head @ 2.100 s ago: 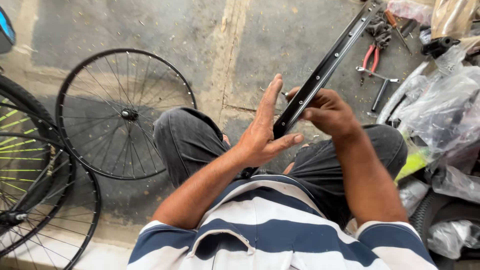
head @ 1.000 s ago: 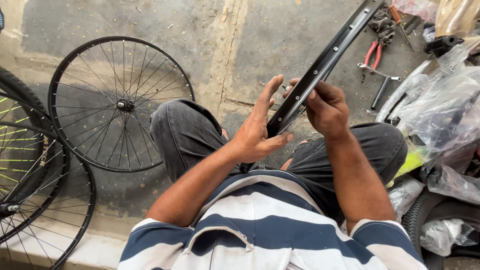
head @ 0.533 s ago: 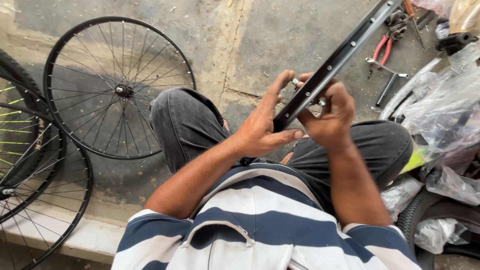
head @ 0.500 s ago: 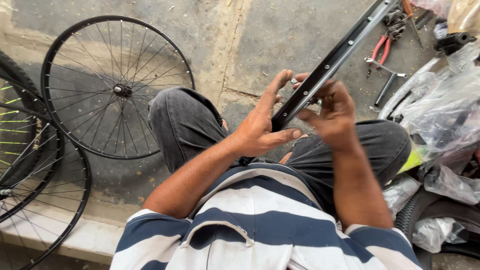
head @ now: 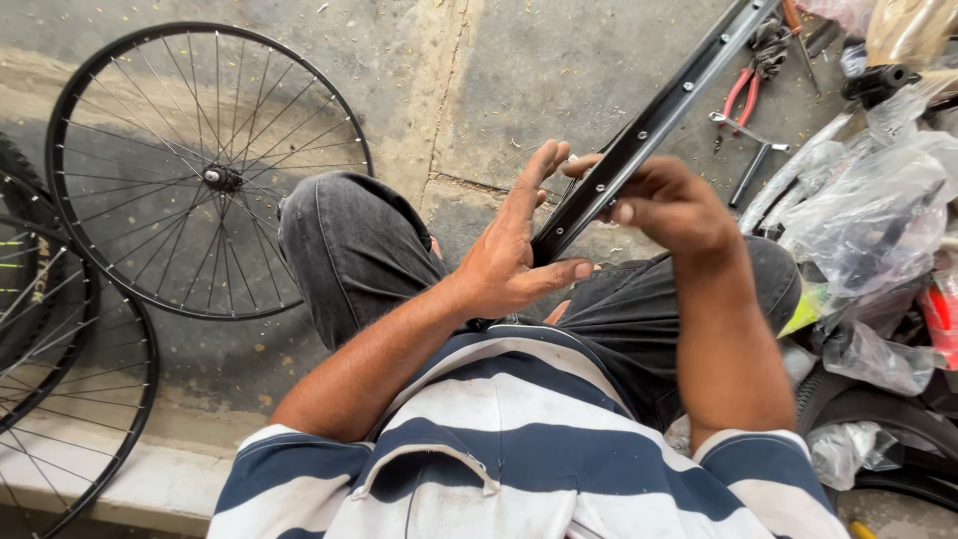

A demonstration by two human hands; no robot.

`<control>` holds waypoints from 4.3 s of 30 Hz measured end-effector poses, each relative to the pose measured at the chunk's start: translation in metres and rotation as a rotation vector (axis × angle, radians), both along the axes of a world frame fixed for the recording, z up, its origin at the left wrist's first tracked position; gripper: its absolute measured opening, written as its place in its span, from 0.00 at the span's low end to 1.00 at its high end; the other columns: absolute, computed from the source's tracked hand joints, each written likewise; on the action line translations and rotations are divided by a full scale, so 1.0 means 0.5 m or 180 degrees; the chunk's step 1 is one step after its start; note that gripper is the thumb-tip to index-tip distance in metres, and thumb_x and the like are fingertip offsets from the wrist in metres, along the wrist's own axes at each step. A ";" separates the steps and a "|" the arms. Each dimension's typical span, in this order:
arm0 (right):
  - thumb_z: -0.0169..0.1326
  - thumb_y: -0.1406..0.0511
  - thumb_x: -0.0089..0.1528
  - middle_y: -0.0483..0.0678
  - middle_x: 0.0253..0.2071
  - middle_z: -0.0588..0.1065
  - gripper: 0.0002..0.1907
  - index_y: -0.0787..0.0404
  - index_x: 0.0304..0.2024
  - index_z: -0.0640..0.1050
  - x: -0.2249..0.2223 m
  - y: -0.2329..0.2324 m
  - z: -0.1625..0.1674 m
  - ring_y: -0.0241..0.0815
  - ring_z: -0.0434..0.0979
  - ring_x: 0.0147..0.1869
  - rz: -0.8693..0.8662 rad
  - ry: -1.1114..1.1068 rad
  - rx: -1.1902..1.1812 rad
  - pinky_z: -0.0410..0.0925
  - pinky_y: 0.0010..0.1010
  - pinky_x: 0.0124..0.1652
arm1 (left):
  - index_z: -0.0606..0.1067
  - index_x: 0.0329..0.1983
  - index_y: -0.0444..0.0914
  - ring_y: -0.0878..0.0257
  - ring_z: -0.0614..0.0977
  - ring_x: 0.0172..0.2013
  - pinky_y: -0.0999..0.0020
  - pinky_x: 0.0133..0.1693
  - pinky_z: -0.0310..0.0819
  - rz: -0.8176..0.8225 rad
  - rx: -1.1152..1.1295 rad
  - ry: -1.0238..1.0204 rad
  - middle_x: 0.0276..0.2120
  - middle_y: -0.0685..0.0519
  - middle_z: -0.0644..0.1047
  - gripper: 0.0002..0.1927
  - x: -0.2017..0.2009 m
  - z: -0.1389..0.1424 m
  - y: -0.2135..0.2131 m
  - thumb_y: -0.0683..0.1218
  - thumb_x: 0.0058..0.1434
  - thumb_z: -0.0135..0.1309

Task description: The person sits on the floor holding a bicycle wheel rim across their lap and uses a small spoke wrench to turn spoke nipples, working around the rim to adjust the wheel. They rotate the rim and reposition it between adjustments while continuing to tighten spokes.

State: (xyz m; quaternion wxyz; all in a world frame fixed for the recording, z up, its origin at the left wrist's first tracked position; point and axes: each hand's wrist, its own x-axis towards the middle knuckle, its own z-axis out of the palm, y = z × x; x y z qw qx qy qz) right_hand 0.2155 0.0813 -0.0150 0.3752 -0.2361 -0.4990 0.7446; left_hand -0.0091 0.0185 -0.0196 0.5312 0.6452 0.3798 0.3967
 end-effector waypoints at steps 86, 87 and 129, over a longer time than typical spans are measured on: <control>0.66 0.66 0.63 0.55 0.48 0.74 0.23 0.71 0.57 0.76 -0.070 -0.102 -0.071 0.46 0.78 0.50 -0.3021 -0.2357 0.2738 0.73 0.34 0.48 | 0.43 0.80 0.33 0.41 0.58 0.78 0.53 0.75 0.53 -0.0220 0.0722 0.0442 0.76 0.32 0.55 0.57 0.009 0.047 0.066 0.58 0.62 0.65; 0.67 0.66 0.62 0.53 0.49 0.73 0.23 0.68 0.55 0.73 -0.074 -0.102 -0.076 0.44 0.77 0.51 -0.2998 -0.1821 0.2433 0.73 0.32 0.50 | 0.44 0.80 0.34 0.42 0.61 0.77 0.54 0.74 0.56 -0.0305 0.0672 0.0361 0.75 0.32 0.58 0.56 0.018 0.059 0.107 0.56 0.61 0.66; 0.64 0.73 0.49 0.51 0.38 0.76 0.14 0.64 0.34 0.73 -0.116 -0.043 -0.060 0.50 0.78 0.43 -0.3074 -0.2139 0.3190 0.71 0.39 0.42 | 0.45 0.80 0.34 0.49 0.66 0.72 0.57 0.69 0.62 -0.0112 -0.0060 -0.0190 0.75 0.39 0.59 0.53 -0.013 -0.034 0.024 0.54 0.63 0.63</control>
